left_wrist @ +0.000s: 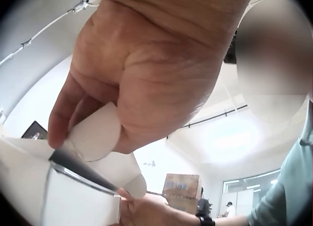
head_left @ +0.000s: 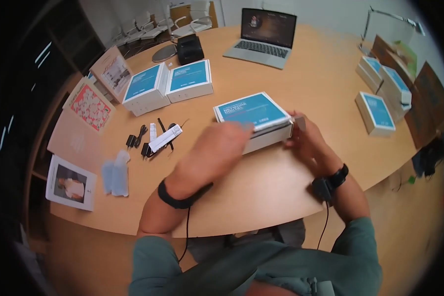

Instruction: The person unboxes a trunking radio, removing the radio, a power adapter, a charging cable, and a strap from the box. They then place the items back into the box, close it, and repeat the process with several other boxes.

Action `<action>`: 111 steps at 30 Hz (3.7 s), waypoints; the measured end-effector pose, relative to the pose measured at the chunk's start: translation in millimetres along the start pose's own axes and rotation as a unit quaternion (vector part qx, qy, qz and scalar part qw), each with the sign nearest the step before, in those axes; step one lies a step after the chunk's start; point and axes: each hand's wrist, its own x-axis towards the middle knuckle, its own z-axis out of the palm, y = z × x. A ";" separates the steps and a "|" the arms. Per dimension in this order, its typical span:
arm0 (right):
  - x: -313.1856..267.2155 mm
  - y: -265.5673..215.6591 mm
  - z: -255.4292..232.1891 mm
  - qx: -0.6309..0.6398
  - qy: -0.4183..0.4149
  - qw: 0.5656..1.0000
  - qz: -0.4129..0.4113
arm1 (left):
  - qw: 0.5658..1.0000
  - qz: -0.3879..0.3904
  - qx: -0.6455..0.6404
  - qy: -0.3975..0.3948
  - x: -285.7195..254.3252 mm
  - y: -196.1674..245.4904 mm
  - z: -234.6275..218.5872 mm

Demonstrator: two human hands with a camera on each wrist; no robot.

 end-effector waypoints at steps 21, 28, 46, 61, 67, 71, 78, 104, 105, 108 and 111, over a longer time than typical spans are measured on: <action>-8.2 -0.8 23.1 -0.132 -0.168 0.970 -0.116 | 0.887 -0.172 -0.388 0.181 -0.5 -5.7 -69.4; 0.0 3.0 18.6 -0.220 -0.168 0.950 -0.148 | 0.845 -0.138 -0.397 0.332 12.8 -47.9 -45.5; 2.9 20.3 12.5 -0.278 -0.122 0.936 -0.175 | 0.989 -0.141 0.036 -0.041 14.0 -91.0 52.3; 0.0 17.2 15.2 -0.314 -0.057 0.927 -0.195 | 0.895 -0.408 0.139 -0.116 -92.5 -142.6 -35.6; -10.0 6.1 16.1 -0.320 -0.047 0.920 -0.222 | 0.917 -0.370 0.143 -0.036 -100.3 -144.1 -35.2; -8.5 -2.0 1.7 -0.416 0.115 0.791 -0.433 | 0.953 -0.303 -0.006 0.019 -60.0 -88.6 -46.5; -27.5 3.8 35.7 -0.227 -0.061 0.870 -0.433 | 0.998 -0.017 -0.056 -0.007 7.8 -23.9 10.3; -4.4 16.4 19.3 -0.099 0.023 0.947 -0.306 | 0.934 -0.318 -0.158 -0.019 -32.0 -84.9 -91.2; -4.2 16.7 19.4 -0.108 0.013 0.949 -0.297 | 0.926 -0.354 -0.128 -0.021 -39.8 -92.0 -99.3; -7.1 17.7 23.6 -0.144 0.001 0.944 -0.296 | 0.918 -0.377 -0.110 -0.062 -54.9 -126.6 -90.0; -12.1 17.6 28.4 -0.151 -0.003 0.945 -0.291 | 0.911 -0.395 -0.080 -0.091 -62.7 -146.7 -75.5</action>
